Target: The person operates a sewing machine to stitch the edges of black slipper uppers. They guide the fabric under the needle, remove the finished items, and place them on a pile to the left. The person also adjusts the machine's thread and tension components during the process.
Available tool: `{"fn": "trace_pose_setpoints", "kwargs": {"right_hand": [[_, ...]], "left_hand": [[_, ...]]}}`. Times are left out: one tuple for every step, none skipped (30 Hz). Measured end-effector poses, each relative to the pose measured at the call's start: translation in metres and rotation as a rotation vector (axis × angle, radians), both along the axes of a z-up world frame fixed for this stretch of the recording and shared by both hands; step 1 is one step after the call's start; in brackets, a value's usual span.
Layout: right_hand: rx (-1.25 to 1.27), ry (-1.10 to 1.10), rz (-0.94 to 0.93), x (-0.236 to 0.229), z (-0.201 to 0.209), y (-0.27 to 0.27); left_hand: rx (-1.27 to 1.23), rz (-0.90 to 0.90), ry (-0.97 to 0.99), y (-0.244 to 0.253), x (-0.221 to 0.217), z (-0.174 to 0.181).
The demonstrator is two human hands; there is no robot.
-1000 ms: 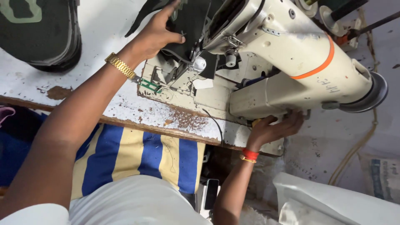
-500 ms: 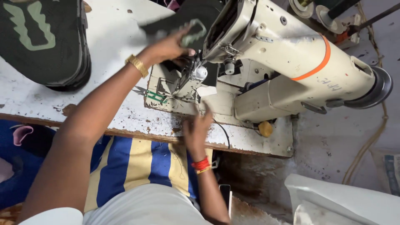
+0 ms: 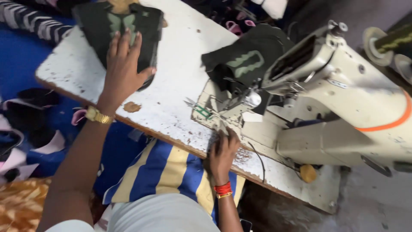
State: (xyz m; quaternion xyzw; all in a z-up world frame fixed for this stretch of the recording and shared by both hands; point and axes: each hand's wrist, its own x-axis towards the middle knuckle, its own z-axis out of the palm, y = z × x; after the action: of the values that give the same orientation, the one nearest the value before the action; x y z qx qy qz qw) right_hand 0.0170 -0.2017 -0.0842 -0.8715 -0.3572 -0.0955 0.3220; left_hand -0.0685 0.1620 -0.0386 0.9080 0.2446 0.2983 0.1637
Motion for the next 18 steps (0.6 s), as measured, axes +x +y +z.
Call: {"fn": "trace_pose_setpoints", "kwargs": {"right_hand": [[0.005, 0.004, 0.014, 0.001, -0.001, 0.000], [0.004, -0.004, 0.005, 0.002, -0.001, 0.001], [0.003, -0.015, -0.013, 0.003, -0.002, 0.000], [0.007, -0.013, -0.008, 0.004, -0.002, 0.002], [0.008, -0.027, -0.015, 0.003, -0.002, 0.002], [0.009, -0.041, -0.023, 0.003, -0.003, 0.002], [0.005, -0.038, -0.023, 0.003, -0.003, 0.001], [0.011, -0.043, -0.029, 0.002, -0.003, 0.000], [0.022, -0.050, -0.035, 0.003, -0.003, 0.000], [0.022, -0.048, -0.035, 0.003, -0.003, 0.001], [0.023, -0.040, -0.040, 0.003, -0.003, 0.000], [0.025, -0.031, -0.045, 0.003, -0.003, -0.001], [0.026, -0.033, -0.049, 0.003, -0.004, -0.001], [0.028, -0.020, -0.050, 0.003, -0.005, -0.001], [0.029, -0.010, -0.050, 0.004, -0.006, -0.001], [0.031, -0.014, -0.052, 0.003, -0.005, -0.002], [0.032, -0.015, -0.041, 0.003, -0.005, -0.002], [0.032, -0.016, -0.031, 0.003, -0.004, -0.003]], "left_hand": [[0.005, 0.014, 0.004, 0.006, -0.006, -0.006], [-0.024, -0.010, 0.125, 0.012, -0.012, -0.011], [-0.055, -0.042, 0.244, 0.018, -0.016, -0.016], [-0.051, -0.036, 0.245, 0.019, -0.018, -0.011], [-0.038, -0.062, 0.315, 0.018, -0.020, -0.006], [-0.026, -0.087, 0.386, 0.017, -0.022, -0.002], [-0.030, -0.088, 0.388, 0.017, -0.023, -0.002], [-0.023, -0.096, 0.396, 0.017, -0.023, -0.002], [-0.012, -0.103, 0.403, 0.019, -0.024, -0.001], [-0.012, -0.103, 0.405, 0.023, -0.026, 0.000], [-0.016, -0.125, 0.376, 0.025, -0.028, 0.000], [-0.021, -0.146, 0.347, 0.027, -0.029, 0.001], [-0.019, -0.149, 0.346, 0.028, -0.029, 0.002], [0.021, -0.175, 0.335, 0.029, -0.029, 0.004], [0.061, -0.199, 0.322, 0.029, -0.028, 0.007], [0.063, -0.200, 0.318, 0.032, -0.027, 0.003], [0.066, -0.214, 0.326, 0.035, -0.024, 0.001], [0.070, -0.228, 0.333, 0.039, -0.021, -0.001]]}}
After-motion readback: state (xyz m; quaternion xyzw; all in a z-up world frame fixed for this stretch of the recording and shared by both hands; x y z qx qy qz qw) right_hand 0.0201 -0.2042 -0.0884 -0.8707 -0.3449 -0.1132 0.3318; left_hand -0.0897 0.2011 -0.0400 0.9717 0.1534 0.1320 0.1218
